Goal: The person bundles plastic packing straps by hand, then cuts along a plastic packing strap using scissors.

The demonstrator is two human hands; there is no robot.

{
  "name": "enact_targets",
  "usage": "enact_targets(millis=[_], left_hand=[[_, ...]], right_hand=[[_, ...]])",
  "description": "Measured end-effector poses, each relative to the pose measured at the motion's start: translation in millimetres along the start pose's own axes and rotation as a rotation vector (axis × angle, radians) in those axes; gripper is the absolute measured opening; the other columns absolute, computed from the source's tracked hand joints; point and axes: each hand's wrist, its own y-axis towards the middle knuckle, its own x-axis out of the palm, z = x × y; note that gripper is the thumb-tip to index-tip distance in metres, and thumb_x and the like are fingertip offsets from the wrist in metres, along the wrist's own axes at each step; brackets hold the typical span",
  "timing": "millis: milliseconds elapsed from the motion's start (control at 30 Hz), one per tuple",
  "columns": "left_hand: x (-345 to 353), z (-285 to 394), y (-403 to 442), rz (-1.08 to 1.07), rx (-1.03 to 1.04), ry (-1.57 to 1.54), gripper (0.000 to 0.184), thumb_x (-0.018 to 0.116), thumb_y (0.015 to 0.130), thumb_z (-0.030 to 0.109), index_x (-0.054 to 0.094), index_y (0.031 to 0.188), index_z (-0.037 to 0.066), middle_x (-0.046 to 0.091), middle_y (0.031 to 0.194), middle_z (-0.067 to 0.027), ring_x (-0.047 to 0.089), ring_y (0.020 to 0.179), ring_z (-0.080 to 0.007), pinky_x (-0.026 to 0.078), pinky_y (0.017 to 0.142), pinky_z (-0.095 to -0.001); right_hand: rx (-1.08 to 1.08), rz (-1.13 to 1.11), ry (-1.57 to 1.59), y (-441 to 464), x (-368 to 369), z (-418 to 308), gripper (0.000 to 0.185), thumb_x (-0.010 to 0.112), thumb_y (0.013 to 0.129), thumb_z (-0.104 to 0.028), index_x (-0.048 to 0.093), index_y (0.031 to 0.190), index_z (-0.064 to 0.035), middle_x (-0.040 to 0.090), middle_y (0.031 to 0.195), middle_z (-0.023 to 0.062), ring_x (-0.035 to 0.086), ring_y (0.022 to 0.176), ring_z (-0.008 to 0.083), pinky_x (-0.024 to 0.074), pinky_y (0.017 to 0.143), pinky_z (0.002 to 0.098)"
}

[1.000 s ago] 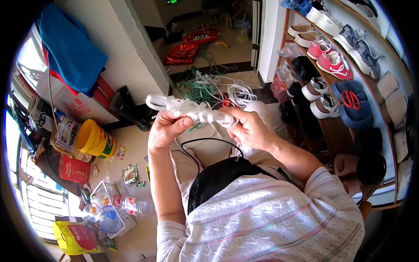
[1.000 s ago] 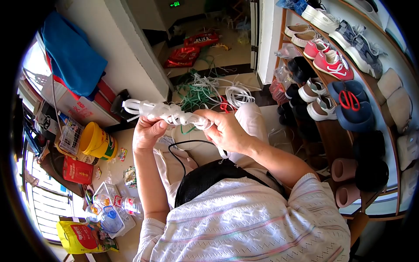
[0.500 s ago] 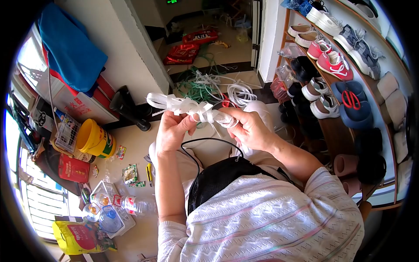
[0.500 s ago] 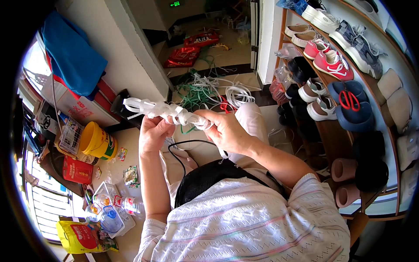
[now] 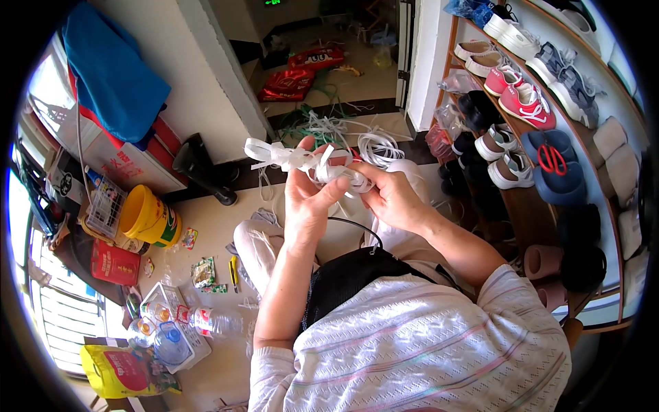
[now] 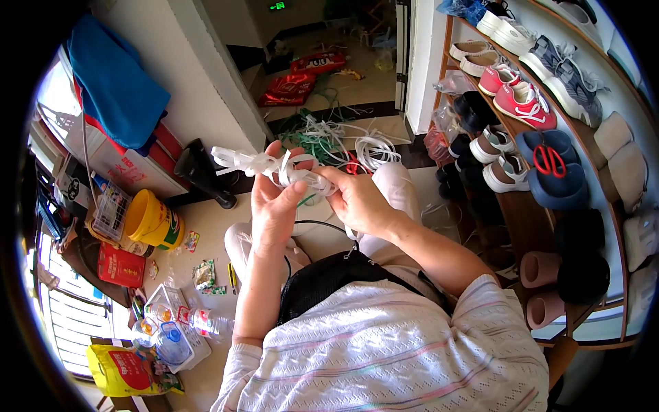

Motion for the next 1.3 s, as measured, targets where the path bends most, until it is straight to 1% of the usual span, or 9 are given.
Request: enact_targets(millis=[133, 267, 367, 667, 767, 867, 1100, 1200, 1300], left_hand=[[6.7, -9.1, 4.3, 0.073, -0.024, -0.043, 0.073, 0.068, 0.076, 0.002, 0.023, 0.133, 0.002, 0.051, 0.115, -0.0147, 0.053, 0.105, -0.0231, 0.042, 0.091, -0.0364], [3.9, -14.8, 6.0, 0.102, -0.064, -0.017, 0.054, 0.058, 0.087, 0.018, 0.03, 0.131, 0.003, 0.054, 0.113, -0.0133, 0.057, 0.1, -0.0232, 0.046, 0.085, -0.0385], [-9.8, -16.2, 5.6, 0.1, -0.164, 0.061, 0.046, 0.056, 0.089, 0.018, 0.036, 0.127, 0.003, 0.056, 0.11, -0.0123, 0.057, 0.098, -0.0226, 0.048, 0.083, -0.0377], [-8.1, -22.1, 5.5, 0.157, -0.007, 0.193, 0.041, 0.059, 0.086, 0.015, 0.041, 0.12, 0.001, 0.057, 0.106, -0.0115, 0.058, 0.095, -0.0206, 0.049, 0.083, -0.037], [-10.8, -21.6, 9.6, 0.126, -0.115, 0.192, 0.042, 0.061, 0.084, 0.015, 0.043, 0.12, 0.002, 0.06, 0.101, -0.0112, 0.058, 0.092, -0.0174, 0.048, 0.077, -0.0331], [-9.8, -26.9, 10.6, 0.148, -0.133, 0.165, 0.04, 0.062, 0.083, 0.015, 0.045, 0.117, 0.003, 0.062, 0.098, -0.0109, 0.059, 0.087, -0.0155, 0.046, 0.074, -0.0298], [-5.5, -43.8, 11.9, 0.204, -0.06, 0.15, 0.033, 0.061, 0.081, 0.003, 0.046, 0.11, 0.002, 0.06, 0.081, -0.0052, 0.057, 0.067, -0.011, 0.046, 0.06, -0.0231], [-13.4, -54.4, 13.3, 0.198, 0.006, 0.276, 0.022, 0.061, 0.082, 0.005, 0.048, 0.099, 0.002, 0.059, 0.083, -0.0049, 0.055, 0.071, -0.0102, 0.045, 0.06, -0.0244], [-13.8, -51.1, 12.7, 0.226, -0.001, 0.413, 0.019, 0.059, 0.081, 0.005, 0.046, 0.095, 0.002, 0.058, 0.07, -0.0054, 0.055, 0.06, -0.011, 0.045, 0.053, -0.0258]], right_hand=[[0.063, -0.026, -0.065, 4.3, 0.0, -1.2, 0.034, 0.054, 0.079, -0.002, 0.054, 0.111, -0.0122, 0.06, 0.071, 0.0163, 0.06, 0.062, 0.0326, 0.0465, 0.055, 0.0367], [-0.014, 0.068, -0.095, 5.9, 3.6, 11.1, 0.024, 0.056, 0.078, -0.005, 0.055, 0.102, -0.0085, 0.06, 0.07, 0.0164, 0.06, 0.063, 0.0346, 0.0461, 0.055, 0.039], [-0.037, 0.079, -0.157, 5.8, 1.3, 19.8, 0.019, 0.055, 0.078, -0.005, 0.055, 0.097, -0.0062, 0.06, 0.071, 0.0169, 0.059, 0.064, 0.0354, 0.046, 0.055, 0.0401], [0.034, 0.05, -0.15, 6.5, 9.1, 23.6, 0.013, 0.055, 0.078, -0.006, 0.054, 0.091, -0.0046, 0.059, 0.068, 0.0194, 0.058, 0.064, 0.0374, 0.0453, 0.055, 0.0409], [0.051, -0.004, -0.095, 5.7, 13.9, 35.3, 0.01, 0.053, 0.08, -0.005, 0.054, 0.09, -0.0035, 0.059, 0.062, 0.0153, 0.059, 0.054, 0.031, 0.0449, 0.05, 0.0373], [0.381, -0.141, 0.24, 4.5, 12.7, 16.8, 0.018, 0.045, 0.079, 0.002, 0.055, 0.093, -0.0007, 0.056, 0.058, 0.0054, 0.054, 0.046, 0.0138, 0.0426, 0.043, 0.0263], [0.454, -0.122, 0.541, -2.0, 37.0, 15.3, 0.01, 0.042, 0.084, 0.0, 0.05, 0.087, 0.0052, 0.056, 0.06, 0.0068, 0.055, 0.045, 0.0137, 0.045, 0.041, 0.0267], [0.371, -0.125, 0.453, -3.6, 35.9, 5.6, 0.015, 0.046, 0.085, -0.006, 0.05, 0.092, 0.0063, 0.056, 0.059, 0.0107, 0.056, 0.045, 0.0188, 0.0461, 0.043, 0.0307], [0.05, -0.288, -0.167, -6.3, 19.3, 15.2, 0.024, 0.051, 0.085, -0.012, 0.048, 0.099, 0.0072, 0.057, 0.057, 0.016, 0.058, 0.047, 0.0246, 0.0468, 0.047, 0.0357]])
